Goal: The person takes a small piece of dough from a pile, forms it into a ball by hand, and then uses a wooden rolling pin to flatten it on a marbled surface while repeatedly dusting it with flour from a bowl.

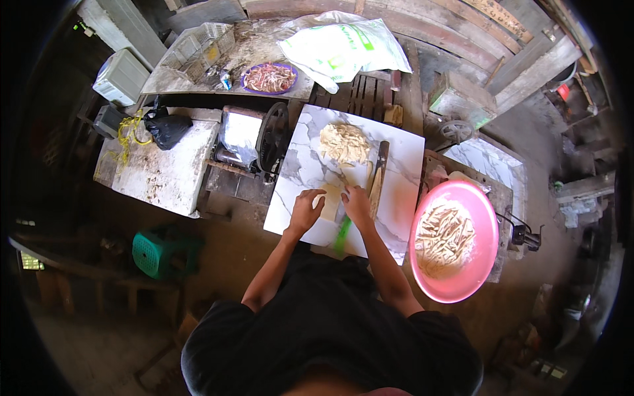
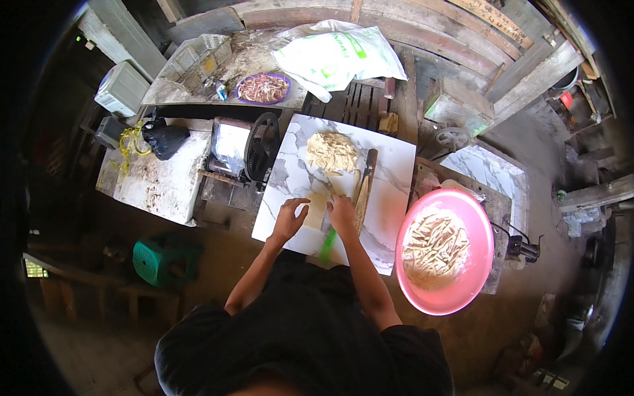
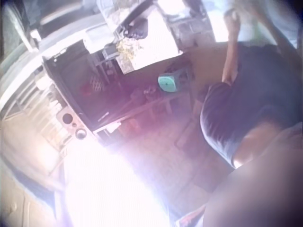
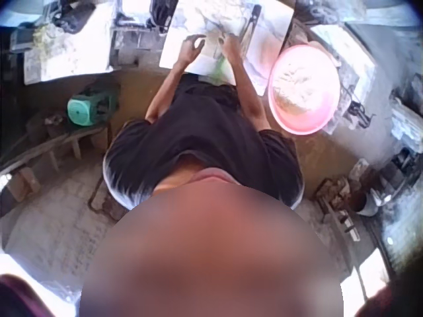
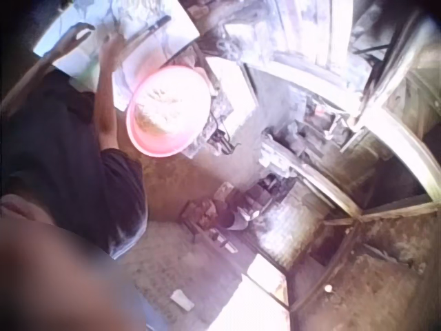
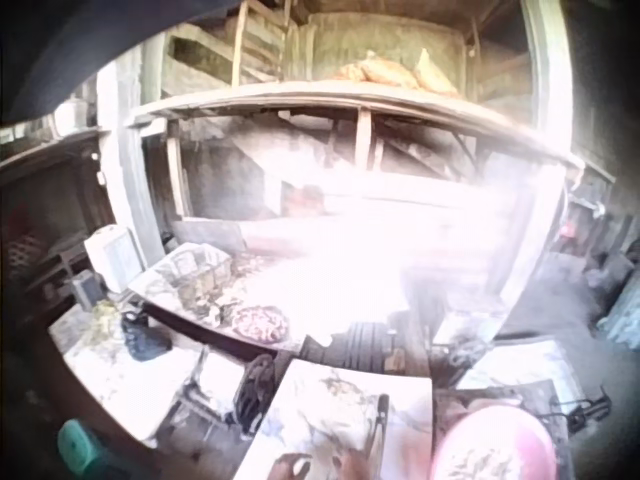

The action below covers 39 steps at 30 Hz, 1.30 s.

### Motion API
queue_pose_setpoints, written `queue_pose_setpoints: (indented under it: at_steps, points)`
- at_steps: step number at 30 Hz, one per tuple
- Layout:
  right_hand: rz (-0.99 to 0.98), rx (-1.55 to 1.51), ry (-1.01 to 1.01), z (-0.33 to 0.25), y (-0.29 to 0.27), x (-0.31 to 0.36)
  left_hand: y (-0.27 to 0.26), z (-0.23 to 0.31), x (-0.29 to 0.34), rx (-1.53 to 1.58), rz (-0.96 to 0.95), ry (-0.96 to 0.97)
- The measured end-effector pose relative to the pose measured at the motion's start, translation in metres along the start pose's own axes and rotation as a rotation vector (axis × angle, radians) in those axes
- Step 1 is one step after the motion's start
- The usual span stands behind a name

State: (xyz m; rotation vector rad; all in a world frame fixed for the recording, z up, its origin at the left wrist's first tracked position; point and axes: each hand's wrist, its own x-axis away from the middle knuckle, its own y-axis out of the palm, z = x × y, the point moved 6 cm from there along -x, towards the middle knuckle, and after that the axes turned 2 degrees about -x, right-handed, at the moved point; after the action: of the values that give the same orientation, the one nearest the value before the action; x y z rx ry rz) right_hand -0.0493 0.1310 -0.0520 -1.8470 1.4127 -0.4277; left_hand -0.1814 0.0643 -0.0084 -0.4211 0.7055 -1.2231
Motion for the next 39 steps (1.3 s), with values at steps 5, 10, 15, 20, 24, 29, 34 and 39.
queue_pose_setpoints:
  at_steps: [5,10,15,20,24,29,34,39]
  points:
    - [0.078,0.018,0.062,0.020,-0.011,-0.005,0.021,-0.005,-0.022,0.021,-0.085,0.054]
    - [0.107,-0.163,0.199,0.031,-0.010,0.002,0.033,-0.005,-0.027,0.028,-0.193,0.114]
    - [0.158,-0.200,0.182,0.030,-0.009,0.005,0.052,0.002,-0.037,-0.054,-0.265,0.191]
    - [0.267,-0.395,0.185,0.021,-0.022,0.037,0.072,-0.001,-0.038,-0.177,-0.373,0.328]
    - [0.244,-0.428,0.255,0.010,-0.032,0.058,0.079,-0.003,-0.036,-0.329,-0.391,0.386]
    - [0.305,-0.421,0.226,-0.022,-0.062,0.078,0.078,-0.010,-0.038,-0.322,-0.418,0.371]
    - [0.345,-0.398,0.193,-0.047,-0.089,0.067,0.083,-0.012,-0.042,-0.380,-0.369,0.396]
    - [0.365,-0.400,0.194,-0.044,-0.097,0.063,0.077,0.002,-0.038,-0.355,-0.356,0.460]
